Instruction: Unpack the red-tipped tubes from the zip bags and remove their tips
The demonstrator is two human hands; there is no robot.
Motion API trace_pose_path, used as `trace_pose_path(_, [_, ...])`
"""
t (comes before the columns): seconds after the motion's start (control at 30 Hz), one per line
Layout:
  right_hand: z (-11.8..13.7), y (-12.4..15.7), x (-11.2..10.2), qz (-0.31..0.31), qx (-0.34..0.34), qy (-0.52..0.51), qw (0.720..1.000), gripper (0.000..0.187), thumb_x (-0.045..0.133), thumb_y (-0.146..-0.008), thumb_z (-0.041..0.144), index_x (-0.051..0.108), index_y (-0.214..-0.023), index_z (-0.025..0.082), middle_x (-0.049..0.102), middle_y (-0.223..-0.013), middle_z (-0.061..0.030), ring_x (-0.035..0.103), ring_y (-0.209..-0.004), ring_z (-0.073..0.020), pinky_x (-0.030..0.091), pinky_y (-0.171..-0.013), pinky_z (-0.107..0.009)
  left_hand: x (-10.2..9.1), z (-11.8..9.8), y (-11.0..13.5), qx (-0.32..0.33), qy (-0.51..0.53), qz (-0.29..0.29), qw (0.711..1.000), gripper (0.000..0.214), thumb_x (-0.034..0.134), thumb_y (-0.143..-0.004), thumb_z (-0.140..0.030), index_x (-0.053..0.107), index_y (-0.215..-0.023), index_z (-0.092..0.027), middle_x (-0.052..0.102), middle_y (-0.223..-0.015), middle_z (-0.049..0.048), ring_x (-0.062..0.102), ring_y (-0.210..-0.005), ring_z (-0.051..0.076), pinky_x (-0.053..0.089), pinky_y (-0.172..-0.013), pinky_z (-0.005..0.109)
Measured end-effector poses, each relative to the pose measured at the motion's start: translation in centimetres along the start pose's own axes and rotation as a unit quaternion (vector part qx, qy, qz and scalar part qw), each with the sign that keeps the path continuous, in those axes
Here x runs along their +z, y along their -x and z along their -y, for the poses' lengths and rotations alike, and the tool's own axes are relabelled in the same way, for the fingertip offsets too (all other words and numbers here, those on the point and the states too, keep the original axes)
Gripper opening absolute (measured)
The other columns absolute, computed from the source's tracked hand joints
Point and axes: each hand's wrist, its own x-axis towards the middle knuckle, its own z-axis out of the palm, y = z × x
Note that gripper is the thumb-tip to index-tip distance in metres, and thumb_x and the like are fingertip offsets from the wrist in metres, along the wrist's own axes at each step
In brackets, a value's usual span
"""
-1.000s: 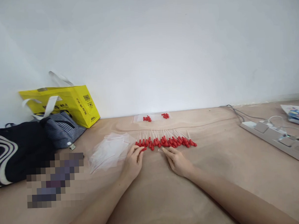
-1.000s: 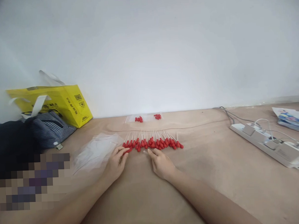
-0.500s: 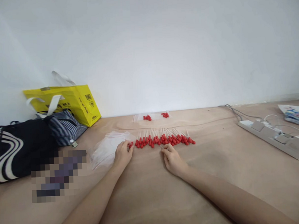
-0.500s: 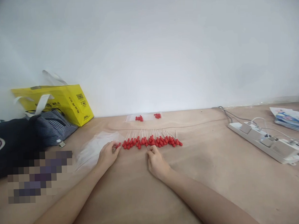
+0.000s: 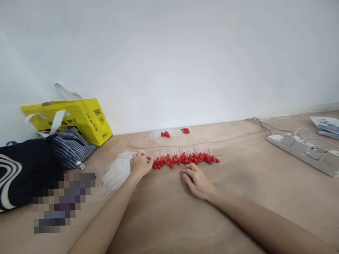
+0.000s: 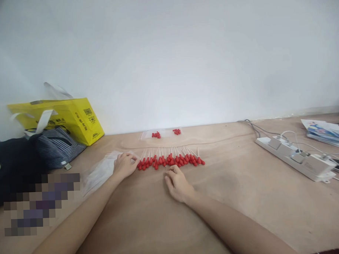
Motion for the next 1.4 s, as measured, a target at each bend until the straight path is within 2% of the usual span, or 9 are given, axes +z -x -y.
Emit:
trace_pose_path(0.23, [-1.3,0.4,-1.6,-0.039,0.021,0.000,0.999,0.019,0.040,-0.082,0.017,0.059,-0.082,0.017,0.049,-0.085,-0.0066,0.051,-0.079,-0.0153,0.044,-0.071,-0.030,1.3,-0.5,-2.5,-0.024,-0.008,0.048,0.999,0.023,0.050,-0.068,-0.035,0.064,-0.059,-0.020,0.061,-0.085,0.0097,0.049,-0.096,0.031,0.040,-0.073,0.037])
trace_pose_path(0.4, [-1.6,0.3,-1.3,-0.046,0.014,0.002,0.999,0.015,0.045,-0.079,0.016,0.060,-0.078,0.017,0.051,-0.082,-0.0054,0.052,-0.073,-0.0139,0.043,-0.064,-0.027,-0.2,-0.5,-2.1,-0.010,-0.003,0.026,1.000,0.023,0.043,-0.072,-0.025,0.060,-0.061,-0.016,0.061,-0.077,0.0120,0.053,-0.090,0.030,0.039,-0.073,0.037])
trace_pose_path(0.5, [-1.6,0.3,-1.3,-0.062,0.000,0.008,0.998,0.014,0.045,-0.078,0.015,0.059,-0.077,0.018,0.051,-0.079,-0.0049,0.051,-0.073,-0.0144,0.043,-0.066,-0.028,-1.4,-0.5,0.2,0.040,0.019,-0.003,0.999,0.022,0.035,-0.079,-0.022,0.056,-0.078,-0.015,0.060,-0.087,0.0100,0.053,-0.091,0.022,0.039,-0.078,0.032])
trace_pose_path(0.57, [-1.6,0.3,-1.4,-0.083,-0.018,0.016,0.996,0.013,0.046,-0.078,0.016,0.059,-0.080,0.019,0.052,-0.079,-0.0048,0.051,-0.075,-0.0155,0.043,-0.069,-0.030,-1.6,-0.6,2.4,0.082,0.048,-0.004,0.995,0.021,0.032,-0.083,-0.026,0.051,-0.085,-0.017,0.059,-0.082,0.0049,0.056,-0.079,0.017,0.041,-0.070,0.027])
trace_pose_path(0.73, [-0.9,0.3,-1.5,-0.153,-0.057,0.071,0.984,0.022,0.054,-0.076,0.026,0.054,-0.097,0.018,0.053,-0.093,-0.0090,0.048,-0.090,-0.0204,0.039,-0.076,-0.035,0.5,-1.4,6.7,0.278,0.135,-0.031,0.950,0.016,0.032,-0.084,-0.024,0.046,-0.079,-0.019,0.056,-0.071,0.0021,0.055,-0.066,0.016,0.041,-0.060,0.027])
trace_pose_path(0.97, [0.1,-0.2,-1.0,-0.046,-0.153,0.185,0.970,0.023,0.052,-0.081,0.033,0.059,-0.100,0.022,0.062,-0.086,-0.0043,0.048,-0.084,-0.0182,0.027,-0.082,-0.039,2.2,-3.4,7.7,0.348,0.186,-0.058,0.917,0.017,0.034,-0.085,-0.024,0.049,-0.080,-0.018,0.057,-0.072,0.0024,0.055,-0.067,0.014,0.044,-0.060,0.025])
trace_pose_path(1.07, [0.3,-0.4,-0.8,-0.044,-0.168,0.199,0.965,0.017,0.048,-0.084,0.028,0.062,-0.092,0.023,0.062,-0.072,-0.0015,0.046,-0.075,-0.0157,0.026,-0.081,-0.037,2.3,-3.6,7.7,0.353,0.188,-0.072,0.914,0.017,0.039,-0.085,-0.027,0.053,-0.084,-0.017,0.060,-0.074,0.0033,0.056,-0.070,0.015,0.045,-0.063,0.028])
trace_pose_path(1.2, [0.4,-0.4,-0.8,-0.049,-0.169,0.210,0.962,0.020,0.044,-0.085,0.025,0.064,-0.084,0.021,0.061,-0.067,-0.0011,0.044,-0.071,-0.0144,0.026,-0.080,-0.036,2.4,-3.3,7.4,0.392,0.160,-0.113,0.899,0.020,0.045,-0.083,-0.028,0.056,-0.096,-0.018,0.064,-0.096,0.0058,0.055,-0.096,0.020,0.042,-0.083,0.037])
trace_pose_path(1.4, [0.4,-0.3,-0.8,-0.052,-0.182,0.213,0.958,0.019,0.045,-0.085,0.026,0.063,-0.092,0.023,0.062,-0.066,-0.0010,0.046,-0.074,-0.0146,0.023,-0.086,-0.038,2.7,-3.4,7.4,0.421,0.153,-0.141,0.883,0.021,0.042,-0.084,-0.021,0.059,-0.096,-0.017,0.066,-0.097,0.0058,0.054,-0.103,0.020,0.037,-0.092,0.045])
